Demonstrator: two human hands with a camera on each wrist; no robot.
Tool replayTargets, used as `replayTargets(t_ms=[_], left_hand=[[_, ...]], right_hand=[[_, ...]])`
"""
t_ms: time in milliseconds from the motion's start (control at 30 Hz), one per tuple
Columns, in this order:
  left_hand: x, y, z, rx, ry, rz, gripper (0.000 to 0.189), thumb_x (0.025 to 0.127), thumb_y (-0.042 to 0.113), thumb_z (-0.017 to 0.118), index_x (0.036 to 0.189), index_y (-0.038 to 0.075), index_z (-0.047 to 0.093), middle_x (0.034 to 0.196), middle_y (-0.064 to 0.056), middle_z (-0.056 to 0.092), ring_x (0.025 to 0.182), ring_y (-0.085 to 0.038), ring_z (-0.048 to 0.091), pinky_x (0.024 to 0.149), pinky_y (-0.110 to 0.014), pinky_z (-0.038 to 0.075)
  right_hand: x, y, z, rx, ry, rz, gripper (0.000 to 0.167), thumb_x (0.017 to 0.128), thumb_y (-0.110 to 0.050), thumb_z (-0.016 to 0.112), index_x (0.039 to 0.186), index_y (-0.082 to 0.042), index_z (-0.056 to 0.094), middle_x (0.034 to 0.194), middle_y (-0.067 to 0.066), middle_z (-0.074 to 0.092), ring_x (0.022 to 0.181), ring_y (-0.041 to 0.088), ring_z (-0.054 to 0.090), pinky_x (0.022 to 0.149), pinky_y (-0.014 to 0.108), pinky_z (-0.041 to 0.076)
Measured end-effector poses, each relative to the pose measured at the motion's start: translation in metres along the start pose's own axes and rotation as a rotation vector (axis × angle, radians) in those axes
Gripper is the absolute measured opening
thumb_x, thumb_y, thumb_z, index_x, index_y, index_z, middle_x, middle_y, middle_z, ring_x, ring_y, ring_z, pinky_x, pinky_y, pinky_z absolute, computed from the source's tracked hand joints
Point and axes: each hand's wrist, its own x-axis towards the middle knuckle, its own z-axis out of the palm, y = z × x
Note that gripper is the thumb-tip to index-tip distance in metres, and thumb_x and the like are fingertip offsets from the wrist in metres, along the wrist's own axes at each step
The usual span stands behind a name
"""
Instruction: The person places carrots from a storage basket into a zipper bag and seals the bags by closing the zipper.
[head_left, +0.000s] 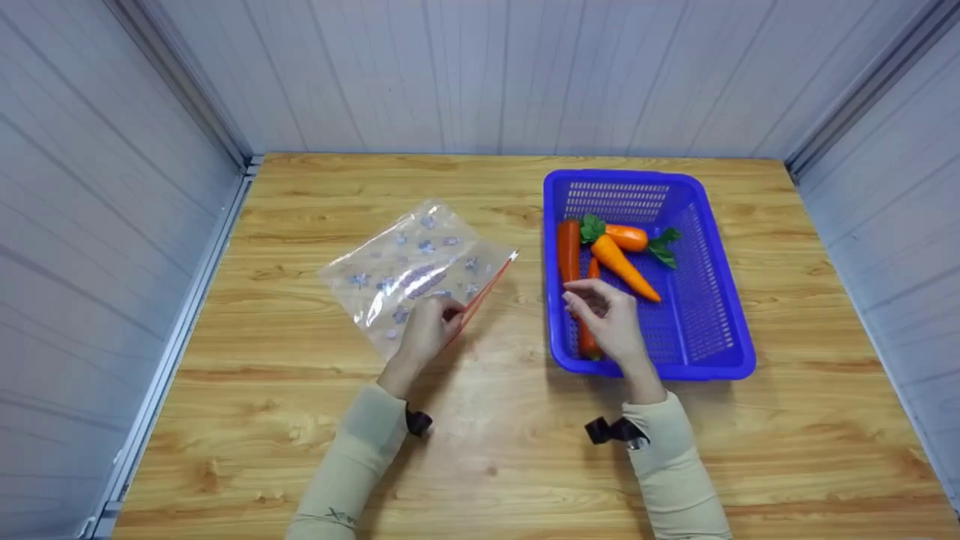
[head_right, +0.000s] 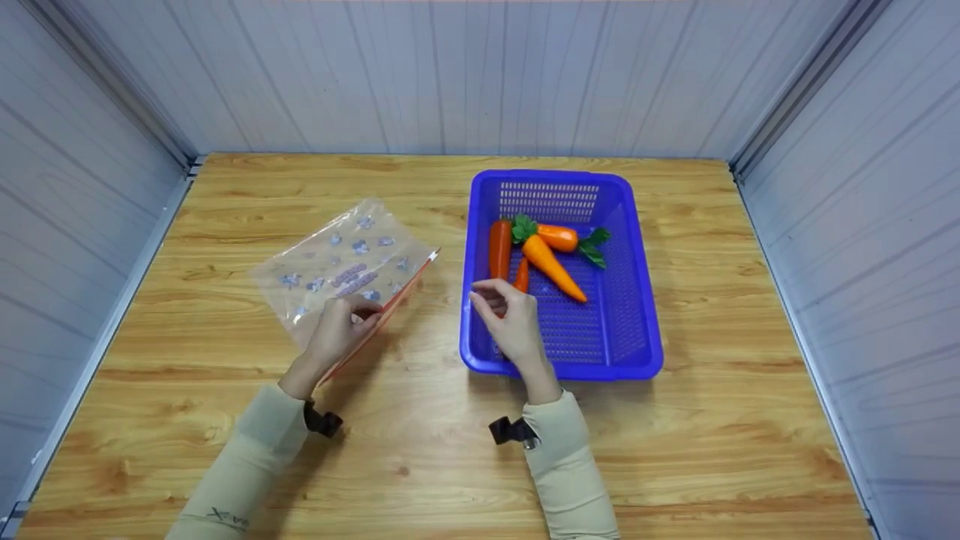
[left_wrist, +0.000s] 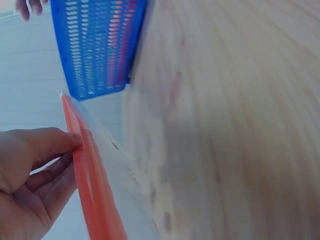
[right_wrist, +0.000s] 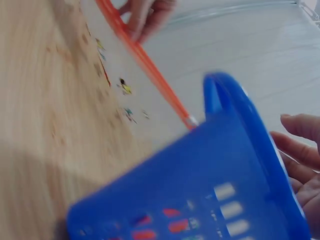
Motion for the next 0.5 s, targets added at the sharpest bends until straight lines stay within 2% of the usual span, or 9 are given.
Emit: replayTargets(t_ms=[100, 267, 500], left_hand=[[0.001, 0.009, -0.002, -0.02, 0.002, 0.012, 0.008, 0.076, -0.004, 0.061, 0.079, -0.003, 0.067, 0.073, -0.009, 0.063, 0.067, -0.018, 0.059, 0.061, -0.029, 0.049], [0.003, 0.023, -0.004, -0.043, -0.002, 0.048, 0.007, 0.076, -0.004, 0.06, 0.081, -0.005, 0.066, 0.073, -0.011, 0.063, 0.067, -0.02, 0.059, 0.061, -0.027, 0.049], [0.003, 0.041, -0.001, -0.078, 0.014, 0.055, 0.007, 0.078, -0.002, 0.06, 0.081, -0.004, 0.065, 0.075, -0.011, 0.062, 0.067, -0.019, 0.06, 0.06, -0.025, 0.049]], right_hand=[[0.0, 0.0, 0.009, 0.016, -0.012, 0.016, 0.018, 0.082, 0.002, 0.059, 0.095, 0.014, 0.06, 0.079, 0.026, 0.061, 0.067, 0.033, 0.06, 0.058, 0.023, 0.05], [-0.001, -0.003, 0.024, 0.068, -0.05, 0.026, 0.016, 0.082, 0.003, 0.057, 0.094, 0.014, 0.059, 0.081, 0.027, 0.061, 0.068, 0.038, 0.059, 0.059, 0.036, 0.051], [-0.001, -0.006, 0.042, 0.098, -0.092, -0.005, 0.013, 0.081, 0.004, 0.058, 0.091, 0.012, 0.06, 0.081, 0.025, 0.061, 0.066, 0.038, 0.06, 0.058, 0.03, 0.052]])
